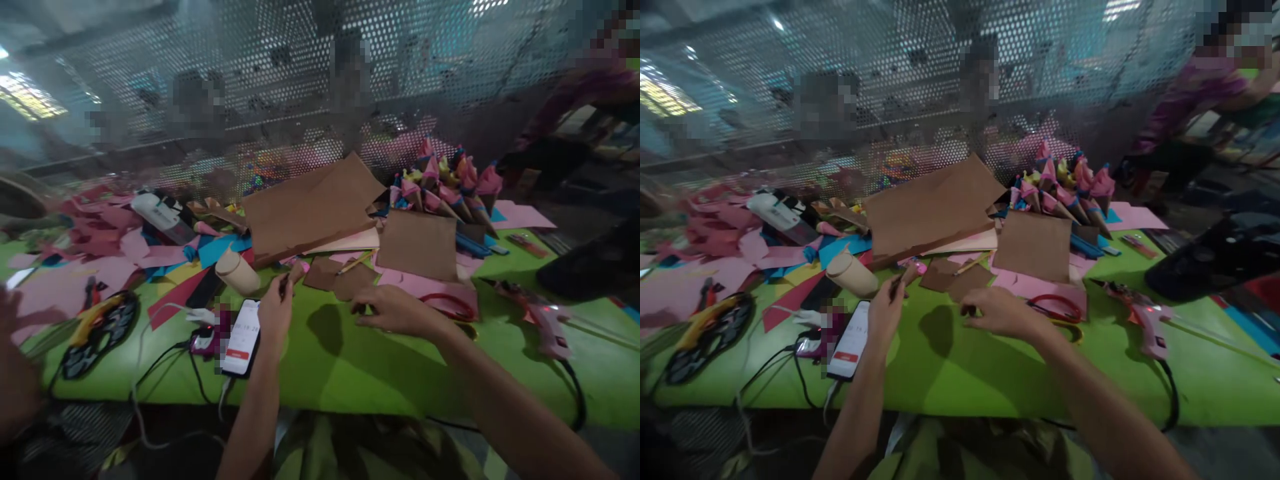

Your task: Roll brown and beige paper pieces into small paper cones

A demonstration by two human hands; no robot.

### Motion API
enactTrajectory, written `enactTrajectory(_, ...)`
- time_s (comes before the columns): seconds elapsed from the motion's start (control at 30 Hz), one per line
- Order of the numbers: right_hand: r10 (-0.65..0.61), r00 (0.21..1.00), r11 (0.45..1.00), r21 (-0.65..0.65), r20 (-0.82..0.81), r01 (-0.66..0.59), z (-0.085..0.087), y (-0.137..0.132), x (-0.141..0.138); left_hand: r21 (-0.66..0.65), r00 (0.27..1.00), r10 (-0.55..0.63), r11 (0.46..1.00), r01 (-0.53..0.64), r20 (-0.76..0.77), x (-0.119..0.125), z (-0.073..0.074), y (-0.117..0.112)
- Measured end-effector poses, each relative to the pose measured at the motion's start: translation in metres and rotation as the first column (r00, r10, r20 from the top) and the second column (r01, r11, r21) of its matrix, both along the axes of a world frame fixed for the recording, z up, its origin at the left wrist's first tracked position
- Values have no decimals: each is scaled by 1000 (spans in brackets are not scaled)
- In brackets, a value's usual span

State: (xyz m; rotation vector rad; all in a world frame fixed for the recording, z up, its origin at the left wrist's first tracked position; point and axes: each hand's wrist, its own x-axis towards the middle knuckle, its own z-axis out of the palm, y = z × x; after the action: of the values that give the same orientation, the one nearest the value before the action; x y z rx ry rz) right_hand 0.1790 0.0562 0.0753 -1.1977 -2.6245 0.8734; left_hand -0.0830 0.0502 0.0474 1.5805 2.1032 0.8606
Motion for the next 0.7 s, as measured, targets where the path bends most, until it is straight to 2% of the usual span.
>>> enactTrajectory(0.23,-96,995,991,88,-30,98,-6,10,21,-39,973,12,999,-22,-231,9,-1,-8)
enactTrajectory(0.4,-186,982,976,107,-42,189,-11,17,31,-120,902,-20,992,-36,-432,12,2,-12)
enactTrajectory(0.53,-223,975,970,96,-3,222,-15,21,32,2,841,47,999,-55,-538,12,1,-18)
enactTrajectory(0.63,-264,964,957,115,-40,267,-19,26,32,134,855,84,991,-16,-513,14,-1,-19)
enactTrajectory(0.7,-285,955,945,140,-79,294,-21,29,31,166,877,36,985,50,-479,19,0,-16)
